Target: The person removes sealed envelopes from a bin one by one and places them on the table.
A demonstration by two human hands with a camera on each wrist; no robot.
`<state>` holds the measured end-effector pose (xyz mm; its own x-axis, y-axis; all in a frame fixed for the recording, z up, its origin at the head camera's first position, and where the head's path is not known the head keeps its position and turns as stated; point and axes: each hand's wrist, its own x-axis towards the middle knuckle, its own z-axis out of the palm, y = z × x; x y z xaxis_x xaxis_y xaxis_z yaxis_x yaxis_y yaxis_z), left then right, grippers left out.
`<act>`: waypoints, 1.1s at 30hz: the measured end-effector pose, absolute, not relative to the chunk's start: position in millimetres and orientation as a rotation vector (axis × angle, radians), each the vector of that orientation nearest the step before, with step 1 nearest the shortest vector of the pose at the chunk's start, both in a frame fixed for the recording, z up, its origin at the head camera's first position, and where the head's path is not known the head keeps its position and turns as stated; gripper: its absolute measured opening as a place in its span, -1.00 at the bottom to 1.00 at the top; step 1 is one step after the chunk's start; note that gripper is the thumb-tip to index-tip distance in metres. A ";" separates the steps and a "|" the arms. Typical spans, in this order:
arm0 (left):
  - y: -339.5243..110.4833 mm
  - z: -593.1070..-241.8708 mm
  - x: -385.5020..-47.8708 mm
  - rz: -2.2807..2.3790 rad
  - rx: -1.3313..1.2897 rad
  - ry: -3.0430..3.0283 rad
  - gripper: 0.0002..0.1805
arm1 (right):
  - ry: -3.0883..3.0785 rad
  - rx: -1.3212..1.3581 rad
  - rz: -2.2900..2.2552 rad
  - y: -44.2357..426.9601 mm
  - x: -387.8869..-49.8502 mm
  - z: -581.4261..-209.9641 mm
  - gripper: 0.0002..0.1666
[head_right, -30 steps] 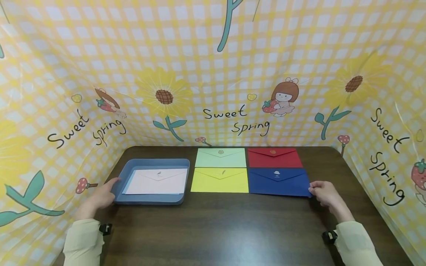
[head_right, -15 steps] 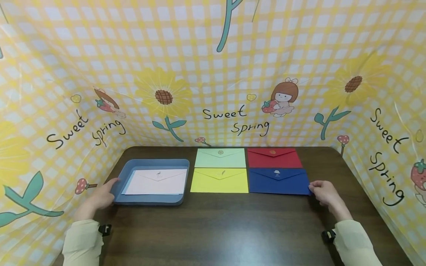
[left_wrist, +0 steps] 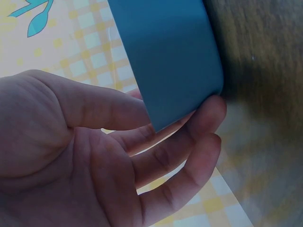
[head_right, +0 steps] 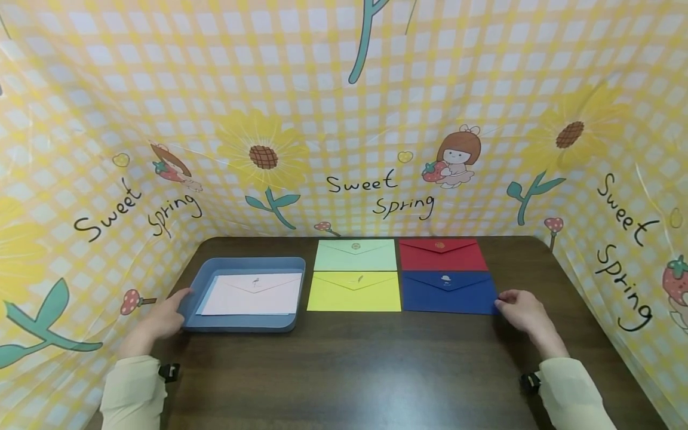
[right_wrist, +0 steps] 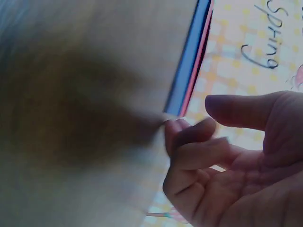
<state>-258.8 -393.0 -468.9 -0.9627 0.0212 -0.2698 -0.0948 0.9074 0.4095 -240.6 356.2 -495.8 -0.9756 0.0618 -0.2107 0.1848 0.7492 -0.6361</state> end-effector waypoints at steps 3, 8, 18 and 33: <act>-392.2 -469.2 -258.8 0.624 -0.076 2.792 -0.24 | 2.853 0.086 -0.872 346.9 -237.9 -491.4 -0.44; -390.9 -469.6 -258.4 0.621 -0.084 2.787 -0.24 | 2.894 -0.015 -0.631 323.5 -232.0 -488.6 -0.38; -392.8 -467.5 -258.5 0.629 -0.039 2.803 -0.23 | 2.846 -0.047 -0.426 307.3 -228.6 -489.1 -0.35; -392.0 -464.2 -257.3 0.617 -0.050 2.786 -0.25 | 2.802 -0.043 -0.391 306.7 -226.0 -488.4 -0.30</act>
<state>-257.3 -392.0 -464.2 -0.9584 0.0279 -0.2842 -0.0946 0.9080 0.4083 -226.0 306.7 -488.4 -0.9513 -0.0718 -0.2999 0.0130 0.9623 -0.2718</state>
